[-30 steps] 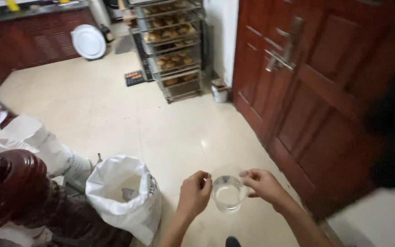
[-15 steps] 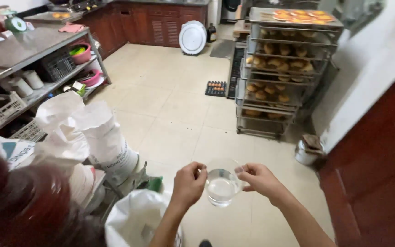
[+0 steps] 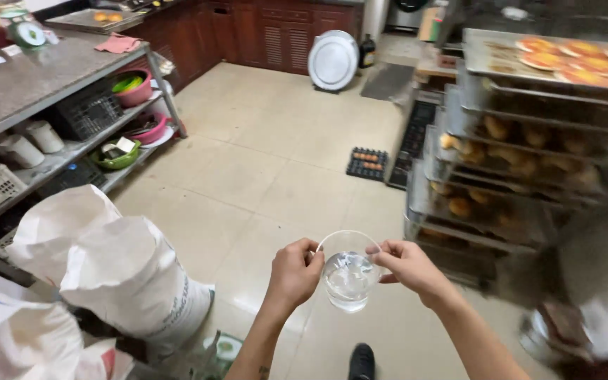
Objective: A person washes a plastic cup in a sink and then fills it with water from a large dispenser in a bakery environment.
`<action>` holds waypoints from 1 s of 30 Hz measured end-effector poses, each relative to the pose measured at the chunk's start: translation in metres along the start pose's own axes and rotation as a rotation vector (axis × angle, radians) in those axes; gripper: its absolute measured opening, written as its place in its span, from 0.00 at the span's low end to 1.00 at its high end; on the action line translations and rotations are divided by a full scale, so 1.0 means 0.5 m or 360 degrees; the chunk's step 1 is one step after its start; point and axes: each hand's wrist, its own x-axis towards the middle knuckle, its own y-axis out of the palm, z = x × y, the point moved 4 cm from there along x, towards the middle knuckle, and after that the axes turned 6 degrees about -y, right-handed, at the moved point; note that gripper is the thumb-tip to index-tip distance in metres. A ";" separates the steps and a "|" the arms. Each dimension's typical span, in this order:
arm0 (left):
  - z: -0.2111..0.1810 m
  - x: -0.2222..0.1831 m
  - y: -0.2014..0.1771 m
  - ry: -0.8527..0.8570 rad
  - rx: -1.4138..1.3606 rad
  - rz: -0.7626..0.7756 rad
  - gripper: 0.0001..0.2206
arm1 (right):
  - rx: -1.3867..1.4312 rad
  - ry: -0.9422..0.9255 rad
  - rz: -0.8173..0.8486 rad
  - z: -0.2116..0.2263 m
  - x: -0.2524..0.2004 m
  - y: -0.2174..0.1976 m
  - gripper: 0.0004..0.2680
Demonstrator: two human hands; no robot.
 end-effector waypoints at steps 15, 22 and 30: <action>-0.018 0.865 -0.255 -0.0347 0.0154 -0.0667 0.10 | -0.0174 -0.0083 0.0676 0.220 1.088 0.207 0.10; 0.011 1.362 -0.405 -0.0286 0.0365 -0.0635 0.11 | -0.0064 -0.0161 0.0672 0.298 1.557 0.317 0.13; -0.019 1.935 -0.440 -0.0196 0.0294 -0.0487 0.09 | -0.0067 0.0019 0.0318 0.403 2.053 0.310 0.04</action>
